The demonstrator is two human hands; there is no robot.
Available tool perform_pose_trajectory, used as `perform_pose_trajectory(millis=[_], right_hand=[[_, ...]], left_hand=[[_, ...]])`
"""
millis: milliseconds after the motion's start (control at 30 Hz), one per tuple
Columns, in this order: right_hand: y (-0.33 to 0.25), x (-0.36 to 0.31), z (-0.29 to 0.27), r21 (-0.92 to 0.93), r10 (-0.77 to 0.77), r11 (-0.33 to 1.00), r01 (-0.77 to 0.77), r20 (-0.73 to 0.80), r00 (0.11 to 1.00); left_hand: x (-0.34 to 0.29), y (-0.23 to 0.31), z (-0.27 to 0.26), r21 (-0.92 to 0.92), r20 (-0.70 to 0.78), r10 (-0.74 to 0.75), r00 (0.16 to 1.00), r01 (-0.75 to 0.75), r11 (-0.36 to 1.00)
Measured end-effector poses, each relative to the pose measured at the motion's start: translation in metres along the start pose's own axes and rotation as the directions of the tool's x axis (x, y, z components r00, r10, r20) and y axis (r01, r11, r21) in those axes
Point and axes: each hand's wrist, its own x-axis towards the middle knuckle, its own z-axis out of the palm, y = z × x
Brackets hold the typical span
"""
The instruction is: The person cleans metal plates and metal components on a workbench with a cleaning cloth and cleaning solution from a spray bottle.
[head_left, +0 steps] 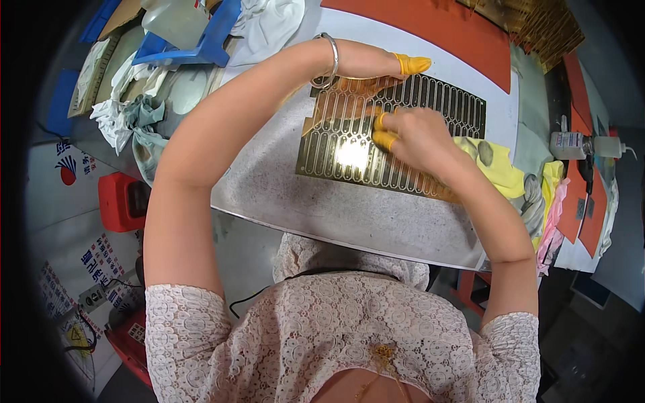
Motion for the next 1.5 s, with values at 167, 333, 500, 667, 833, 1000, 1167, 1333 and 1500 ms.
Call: perform_pose_trajectory(millis=[167,333,500,667,833,1000,1167,1333,1500], right_hand=[[0.011,-0.041,-0.013,0.299,0.023,0.954,0.014,-0.118,0.993],[0.010,-0.042,-0.003,0.156,0.054,0.987,-0.031,-0.147,0.988],[0.009,0.003,0.012,0.005,0.008,1.000,-0.007,-0.177,0.984],[0.021,0.026,0.014,0.017,0.021,1.000,-0.018,-0.245,0.969],[0.012,0.017,0.010,0.028,0.024,0.999,-0.021,-0.135,0.991],[0.017,0.018,0.011,0.027,-0.009,1.000,0.013,-0.154,0.988],[-0.006,-0.019,0.007,-0.047,-0.171,0.984,0.174,0.062,0.983],[-0.018,-0.112,-0.047,0.890,-0.135,0.425,-0.166,0.244,0.960],[-0.019,-0.173,-0.019,0.960,0.029,-0.112,-0.258,0.262,0.965]], left_hand=[[-0.002,0.018,-0.009,0.067,0.134,-0.205,0.970,0.197,0.978],[0.010,0.019,-0.015,0.264,0.114,-0.275,0.955,0.237,0.935],[0.016,0.010,-0.009,0.117,-0.022,-0.104,0.994,0.106,0.987],[0.011,0.009,-0.007,0.069,-0.045,-0.030,0.999,0.033,0.997],[0.010,0.002,-0.011,0.051,0.019,-0.082,0.996,0.081,0.995],[0.008,0.011,-0.009,-0.014,-0.050,-0.081,0.995,0.081,0.997],[0.011,0.012,-0.012,0.041,0.014,-0.132,0.991,0.132,0.990],[0.013,0.000,-0.012,-0.005,0.019,-0.122,0.992,0.122,0.992],[0.029,0.027,-0.008,0.075,-0.126,-0.047,0.991,0.056,0.996]])
